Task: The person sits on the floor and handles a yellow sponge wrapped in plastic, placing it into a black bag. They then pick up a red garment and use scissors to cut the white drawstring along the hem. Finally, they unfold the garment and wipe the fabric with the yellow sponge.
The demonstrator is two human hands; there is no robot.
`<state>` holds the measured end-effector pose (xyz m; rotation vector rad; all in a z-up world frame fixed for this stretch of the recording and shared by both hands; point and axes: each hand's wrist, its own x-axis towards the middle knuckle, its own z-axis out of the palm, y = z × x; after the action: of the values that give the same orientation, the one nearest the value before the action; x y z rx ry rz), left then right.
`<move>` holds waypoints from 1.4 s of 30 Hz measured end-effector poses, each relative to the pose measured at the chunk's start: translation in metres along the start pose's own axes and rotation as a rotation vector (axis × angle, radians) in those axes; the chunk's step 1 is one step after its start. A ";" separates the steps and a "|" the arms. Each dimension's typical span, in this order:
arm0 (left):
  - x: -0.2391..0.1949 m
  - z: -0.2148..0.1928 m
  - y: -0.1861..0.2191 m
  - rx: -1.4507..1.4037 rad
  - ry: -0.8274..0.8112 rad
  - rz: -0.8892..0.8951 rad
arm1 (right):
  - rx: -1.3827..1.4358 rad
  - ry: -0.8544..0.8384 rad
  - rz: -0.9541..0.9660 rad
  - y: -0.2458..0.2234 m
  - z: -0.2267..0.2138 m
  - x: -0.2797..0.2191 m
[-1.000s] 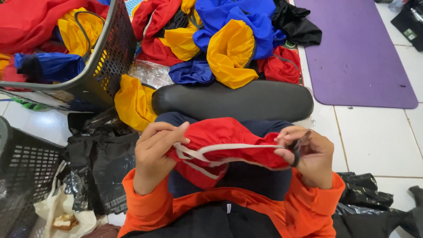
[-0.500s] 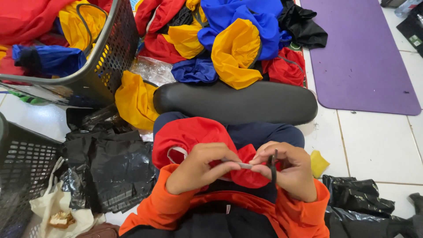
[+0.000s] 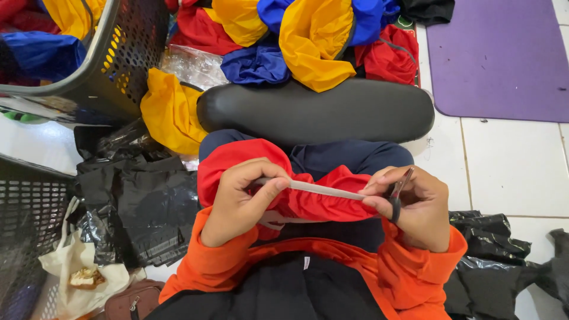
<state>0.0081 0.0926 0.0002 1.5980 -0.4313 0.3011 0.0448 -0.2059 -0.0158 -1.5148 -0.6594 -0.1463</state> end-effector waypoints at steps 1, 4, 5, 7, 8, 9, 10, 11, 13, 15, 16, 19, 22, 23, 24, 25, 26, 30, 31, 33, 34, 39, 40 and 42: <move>0.000 -0.001 0.000 -0.004 0.010 -0.003 | -0.007 -0.050 -0.019 -0.002 -0.001 0.001; -0.002 -0.004 -0.003 -0.021 0.042 -0.009 | -0.045 -0.115 -0.053 -0.008 0.000 0.003; -0.004 -0.006 -0.004 -0.033 0.063 -0.016 | -0.075 -0.129 -0.063 -0.010 0.001 0.003; -0.008 -0.010 -0.005 -0.066 0.097 -0.031 | -0.189 -0.048 -0.043 -0.004 -0.002 0.004; -0.010 -0.013 -0.005 -0.098 0.130 -0.043 | -0.304 0.035 -0.025 -0.001 -0.004 0.004; -0.012 -0.016 -0.008 -0.099 0.129 -0.039 | -0.306 0.037 -0.029 0.001 -0.005 0.002; -0.013 -0.019 -0.011 -0.110 0.191 -0.021 | -0.342 0.123 -0.019 0.004 -0.005 0.002; -0.014 -0.022 -0.014 -0.123 0.253 -0.003 | -0.377 0.209 -0.009 0.006 -0.006 0.001; -0.013 -0.028 -0.009 -0.114 0.291 -0.009 | -0.351 0.225 0.005 0.009 -0.011 0.000; -0.016 -0.034 -0.010 -0.104 0.329 -0.022 | -0.323 0.240 0.026 0.015 -0.017 -0.005; -0.016 -0.037 -0.014 0.027 0.409 -0.017 | -0.260 0.241 0.058 0.020 -0.022 -0.009; -0.009 -0.031 -0.010 0.394 0.530 0.061 | -0.029 0.213 0.045 0.036 -0.023 -0.017; 0.001 -0.013 -0.007 0.675 0.540 0.211 | 0.214 0.125 -0.034 0.045 -0.009 -0.013; 0.004 -0.007 -0.007 0.723 0.507 0.282 | 0.292 0.071 -0.064 0.047 -0.002 -0.010; 0.004 0.004 -0.004 0.724 0.510 0.284 | 0.292 0.068 -0.066 0.048 0.002 -0.009; 0.004 0.015 -0.002 0.660 0.352 0.311 | 0.330 0.038 -0.065 0.049 0.006 -0.008; 0.003 0.026 0.001 0.593 0.193 0.329 | 0.368 0.009 -0.058 0.049 0.011 -0.009; 0.004 0.049 -0.013 0.495 -0.040 0.368 | 0.326 -0.022 -0.071 0.035 0.022 0.001; 0.005 0.050 -0.014 0.370 -0.024 0.308 | 0.222 -0.025 -0.092 0.033 0.021 0.002; 0.006 0.048 -0.015 0.241 -0.012 0.251 | 0.113 -0.024 -0.115 0.027 0.022 0.005; 0.006 0.046 -0.016 0.181 0.044 0.222 | -0.011 -0.003 -0.156 0.023 0.025 0.006; 0.004 0.029 -0.012 0.091 0.136 0.172 | -0.250 0.071 -0.221 0.028 0.027 0.007; 0.004 0.024 -0.010 0.096 0.139 0.163 | -0.258 0.133 -0.261 0.028 0.029 0.009; 0.003 0.014 -0.009 0.104 0.141 0.159 | -0.262 0.197 -0.307 0.033 0.025 0.007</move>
<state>0.0139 0.0782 -0.0071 1.6345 -0.4402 0.5613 0.0589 -0.1769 -0.0430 -1.6145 -0.7307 -0.6295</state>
